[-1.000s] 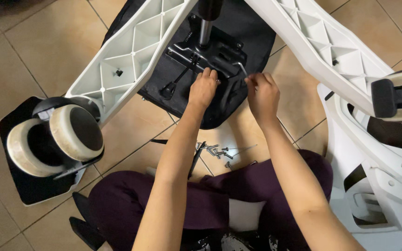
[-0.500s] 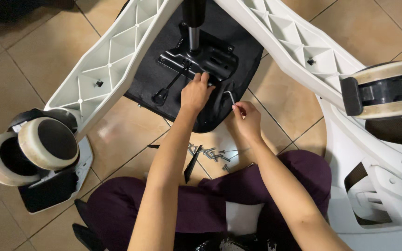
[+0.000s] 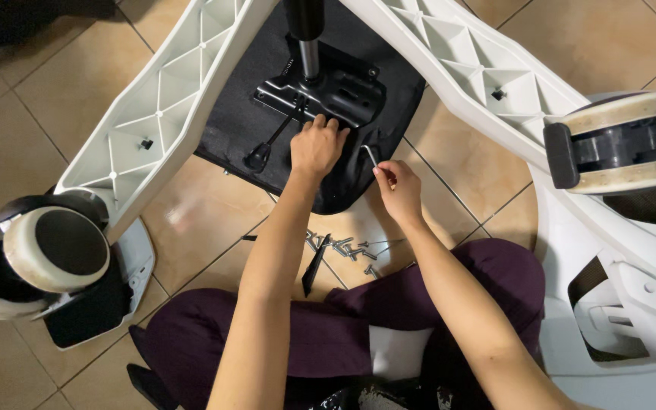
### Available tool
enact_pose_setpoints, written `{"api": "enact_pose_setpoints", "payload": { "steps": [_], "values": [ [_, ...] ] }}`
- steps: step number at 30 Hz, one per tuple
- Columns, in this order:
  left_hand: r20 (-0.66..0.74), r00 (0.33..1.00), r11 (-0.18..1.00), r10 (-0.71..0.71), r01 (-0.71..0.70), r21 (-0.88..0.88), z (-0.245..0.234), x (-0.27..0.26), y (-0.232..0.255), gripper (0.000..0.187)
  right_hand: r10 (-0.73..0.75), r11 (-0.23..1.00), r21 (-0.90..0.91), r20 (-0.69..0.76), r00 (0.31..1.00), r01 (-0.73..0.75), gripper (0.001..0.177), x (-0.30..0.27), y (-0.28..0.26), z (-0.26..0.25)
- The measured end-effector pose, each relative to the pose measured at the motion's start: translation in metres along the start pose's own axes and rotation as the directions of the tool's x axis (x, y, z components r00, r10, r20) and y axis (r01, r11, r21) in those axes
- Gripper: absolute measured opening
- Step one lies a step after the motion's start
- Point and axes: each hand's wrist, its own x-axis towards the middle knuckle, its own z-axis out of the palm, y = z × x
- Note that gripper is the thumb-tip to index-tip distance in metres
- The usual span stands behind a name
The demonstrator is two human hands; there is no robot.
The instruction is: The person assembles an office chair by attaching the seat cushion to the base with wheels using an Allen key and multiple screws. They align the seat, insert screws, and tighten them while seated on the floor.
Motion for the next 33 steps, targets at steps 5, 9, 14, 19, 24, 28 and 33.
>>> {"api": "enact_pose_setpoints", "payload": {
  "steps": [5,9,14,19,24,28,33],
  "values": [
    [-0.069,0.994,0.974,0.085,-0.098,-0.205,0.006,-0.001,-0.008,0.027,0.007,0.999,0.052,-0.020,1.000,-0.006,0.013,0.004,-0.001,-0.002],
    [-0.080,0.981,0.979,0.178,-0.184,-0.088,0.019,0.000,-0.013,0.020,0.009,0.998,0.069,-0.012,1.000,-0.008,0.012,0.002,-0.002,-0.001],
    [0.031,0.995,0.978,0.100,-0.104,0.183,0.015,0.011,0.003,0.035,0.036,0.997,0.071,-0.012,0.999,-0.036,0.013,0.003,-0.001,-0.004],
    [0.041,0.998,0.996,0.043,-0.040,-0.075,-0.001,0.011,0.004,0.035,0.028,0.998,0.065,-0.024,0.999,-0.026,0.013,0.005,0.002,-0.005],
    [0.091,0.945,0.945,0.314,-0.320,0.065,0.016,0.017,-0.014,0.026,0.038,0.997,0.065,-0.018,0.999,-0.036,0.013,0.005,0.000,-0.002],
    [0.155,0.959,0.961,0.236,-0.253,0.107,0.036,0.028,-0.015,0.026,0.075,0.996,0.057,-0.016,0.997,-0.074,0.014,0.007,-0.002,-0.005],
    [0.250,0.959,0.985,-0.134,0.101,0.139,0.026,0.020,0.008,0.033,0.065,0.997,0.038,-0.006,0.998,-0.065,0.014,0.008,-0.002,-0.006]
  ]
}}
